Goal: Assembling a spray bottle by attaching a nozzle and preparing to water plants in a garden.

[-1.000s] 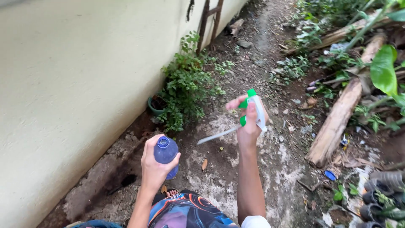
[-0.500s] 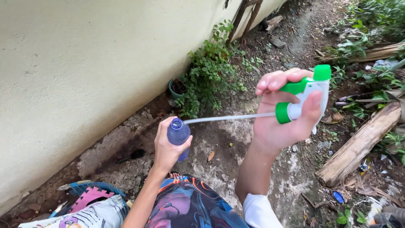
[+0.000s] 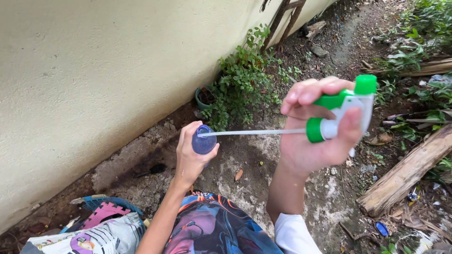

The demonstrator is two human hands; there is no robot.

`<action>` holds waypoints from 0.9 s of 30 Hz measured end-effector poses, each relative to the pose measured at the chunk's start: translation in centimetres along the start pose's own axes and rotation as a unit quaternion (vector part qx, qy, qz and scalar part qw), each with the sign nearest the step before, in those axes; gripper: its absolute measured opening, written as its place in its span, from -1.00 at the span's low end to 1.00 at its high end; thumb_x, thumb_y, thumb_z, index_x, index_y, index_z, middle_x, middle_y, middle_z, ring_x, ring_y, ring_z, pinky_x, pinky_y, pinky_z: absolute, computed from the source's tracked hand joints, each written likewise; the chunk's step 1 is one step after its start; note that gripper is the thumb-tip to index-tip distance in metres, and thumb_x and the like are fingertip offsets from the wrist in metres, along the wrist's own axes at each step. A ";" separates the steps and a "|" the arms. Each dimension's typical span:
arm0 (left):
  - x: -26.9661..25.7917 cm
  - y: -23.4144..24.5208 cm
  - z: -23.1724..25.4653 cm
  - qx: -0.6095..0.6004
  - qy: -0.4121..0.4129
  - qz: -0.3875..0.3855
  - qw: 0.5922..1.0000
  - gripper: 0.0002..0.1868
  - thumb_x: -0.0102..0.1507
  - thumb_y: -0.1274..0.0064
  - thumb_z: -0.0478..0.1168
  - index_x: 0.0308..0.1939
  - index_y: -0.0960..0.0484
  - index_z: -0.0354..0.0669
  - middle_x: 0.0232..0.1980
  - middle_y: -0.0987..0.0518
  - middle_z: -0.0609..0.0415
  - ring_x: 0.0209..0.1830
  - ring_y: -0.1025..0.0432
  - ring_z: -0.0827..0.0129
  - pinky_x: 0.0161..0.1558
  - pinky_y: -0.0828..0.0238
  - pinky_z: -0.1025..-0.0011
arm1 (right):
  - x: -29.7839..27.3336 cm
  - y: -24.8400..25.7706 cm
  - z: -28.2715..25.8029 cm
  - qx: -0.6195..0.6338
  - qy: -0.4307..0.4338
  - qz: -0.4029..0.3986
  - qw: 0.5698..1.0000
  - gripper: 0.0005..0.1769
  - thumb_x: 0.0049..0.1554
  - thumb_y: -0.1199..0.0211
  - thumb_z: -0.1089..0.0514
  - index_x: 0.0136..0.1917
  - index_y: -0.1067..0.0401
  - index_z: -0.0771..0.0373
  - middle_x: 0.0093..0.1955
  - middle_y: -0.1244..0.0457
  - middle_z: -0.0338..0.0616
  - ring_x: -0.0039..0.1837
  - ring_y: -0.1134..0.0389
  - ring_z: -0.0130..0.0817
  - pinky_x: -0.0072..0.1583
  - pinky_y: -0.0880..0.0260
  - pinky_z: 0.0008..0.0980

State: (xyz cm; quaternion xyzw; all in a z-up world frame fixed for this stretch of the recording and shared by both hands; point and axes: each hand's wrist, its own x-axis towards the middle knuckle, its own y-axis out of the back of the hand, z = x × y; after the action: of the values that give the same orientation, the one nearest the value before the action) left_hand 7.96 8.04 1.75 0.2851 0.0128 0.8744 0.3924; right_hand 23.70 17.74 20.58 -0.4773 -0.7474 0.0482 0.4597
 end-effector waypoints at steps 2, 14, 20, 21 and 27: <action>0.0 0.0 0.2 -0.002 -0.004 0.003 1.000 -0.23 0.03 -0.45 -0.26 0.26 -0.39 -0.19 0.25 -0.46 -0.14 0.21 -0.48 0.05 0.23 -0.46 0.23 | -0.1 0.8 1.1 -0.001 -0.005 -0.011 1.000 -0.55 0.47 -0.14 -0.12 0.10 -0.33 0.38 -0.13 -0.24 0.06 -0.12 -0.25 -0.14 -0.14 -0.29 -0.27; 0.5 0.0 0.9 -0.014 -0.014 0.003 1.000 -0.22 0.03 -0.45 -0.26 0.26 -0.37 -0.17 0.27 -0.46 -0.14 0.23 -0.48 0.05 0.26 -0.46 0.23 | 2.2 0.5 -0.3 -0.032 0.042 0.021 0.998 -0.56 0.46 -0.14 -0.11 0.12 -0.31 0.37 -0.12 -0.26 0.08 -0.13 -0.24 -0.17 -0.14 -0.30 -0.27; 0.9 -0.1 0.5 -0.011 -0.021 0.011 1.000 -0.22 0.03 -0.46 -0.26 0.26 -0.37 -0.17 0.29 -0.45 -0.13 0.26 -0.47 0.05 0.28 -0.45 0.23 | 1.8 0.4 -0.3 -0.001 0.032 0.054 0.998 -0.55 0.43 -0.09 -0.11 0.15 -0.29 0.40 -0.11 -0.26 0.11 -0.10 -0.26 -0.14 -0.16 -0.26 -0.29; 0.9 -0.1 0.6 -0.014 -0.020 0.010 1.000 -0.22 0.03 -0.45 -0.26 0.27 -0.37 -0.18 0.29 -0.45 -0.13 0.25 -0.47 0.04 0.28 -0.45 0.23 | 1.8 0.4 -0.5 -0.006 0.038 0.047 0.998 -0.56 0.42 -0.08 -0.09 0.14 -0.29 0.40 -0.11 -0.26 0.11 -0.10 -0.26 -0.15 -0.19 -0.23 -0.31; 1.0 0.1 0.9 -0.012 -0.004 0.007 1.000 -0.22 0.04 -0.44 -0.25 0.27 -0.37 -0.18 0.29 -0.44 -0.13 0.25 -0.47 0.04 0.27 -0.46 0.22 | 1.5 -1.1 0.0 -0.014 0.027 -0.009 0.999 -0.56 0.47 -0.12 -0.10 0.17 -0.33 0.38 -0.10 -0.29 0.05 -0.09 -0.30 -0.19 -0.17 -0.33 -0.32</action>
State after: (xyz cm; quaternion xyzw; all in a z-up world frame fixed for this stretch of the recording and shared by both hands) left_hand 7.80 8.47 3.03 0.2843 -0.0010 0.8759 0.3898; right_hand 22.82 18.31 22.12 -0.4779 -0.7396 0.0199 0.4736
